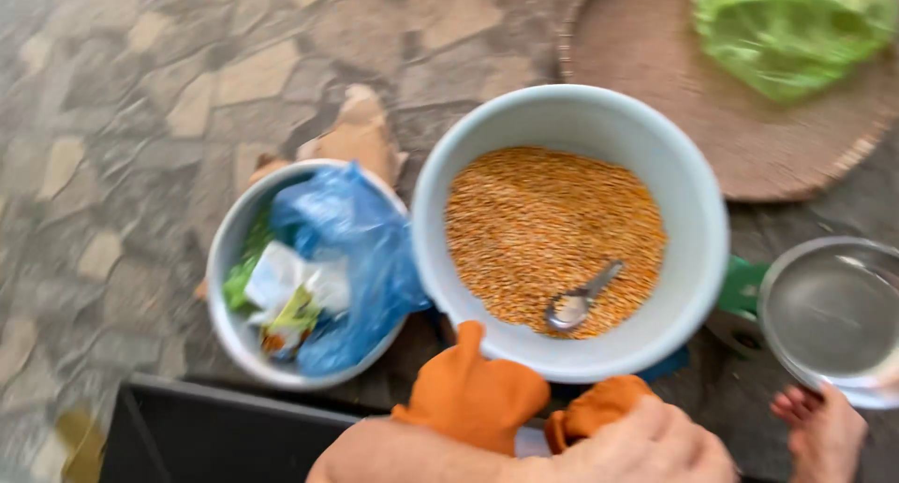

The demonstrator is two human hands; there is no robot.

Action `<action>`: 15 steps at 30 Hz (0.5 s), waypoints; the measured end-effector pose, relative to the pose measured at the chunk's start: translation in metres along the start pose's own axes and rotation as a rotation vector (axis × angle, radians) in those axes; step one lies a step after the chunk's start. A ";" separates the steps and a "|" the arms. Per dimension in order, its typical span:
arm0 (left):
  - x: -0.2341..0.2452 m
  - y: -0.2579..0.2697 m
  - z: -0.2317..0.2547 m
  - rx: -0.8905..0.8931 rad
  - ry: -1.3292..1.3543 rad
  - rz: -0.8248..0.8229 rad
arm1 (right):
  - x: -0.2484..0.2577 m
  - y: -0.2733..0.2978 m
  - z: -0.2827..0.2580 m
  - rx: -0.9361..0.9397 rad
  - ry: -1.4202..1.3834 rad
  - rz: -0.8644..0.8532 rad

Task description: The person scoops corn kernels from a basin into a plastic bag using a spoon, weighs it on a scale, and ties it closed. They repeat this process with another bag before placing it onto a pile of filled bags.

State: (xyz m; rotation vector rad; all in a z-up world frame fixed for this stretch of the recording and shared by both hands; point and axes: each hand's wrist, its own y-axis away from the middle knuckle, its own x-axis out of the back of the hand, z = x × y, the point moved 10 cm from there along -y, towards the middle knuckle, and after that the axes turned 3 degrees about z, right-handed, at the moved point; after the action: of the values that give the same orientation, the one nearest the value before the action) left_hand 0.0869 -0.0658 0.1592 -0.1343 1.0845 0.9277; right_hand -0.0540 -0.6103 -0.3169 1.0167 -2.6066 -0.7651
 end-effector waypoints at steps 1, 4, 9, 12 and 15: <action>-0.023 0.021 0.014 0.225 0.594 0.212 | 0.011 -0.021 0.011 -0.017 0.045 -0.022; -0.009 0.058 0.064 0.139 0.700 0.416 | 0.033 -0.068 0.030 -0.029 0.143 -0.063; 0.094 0.055 0.181 -0.867 -1.413 0.289 | 0.040 -0.076 0.027 -0.074 0.218 -0.067; 0.379 0.106 0.184 -0.961 -0.804 0.964 | 0.026 -0.029 0.016 -0.087 0.280 -0.036; 0.535 0.126 0.158 -0.765 -1.291 1.410 | -0.014 0.028 0.002 -0.075 0.279 -0.089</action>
State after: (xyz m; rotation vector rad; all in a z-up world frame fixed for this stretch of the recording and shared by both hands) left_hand 0.1858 0.4056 -0.1490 0.6324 -0.6323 2.1708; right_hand -0.0599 -0.5824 -0.3035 1.1341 -2.2941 -0.6809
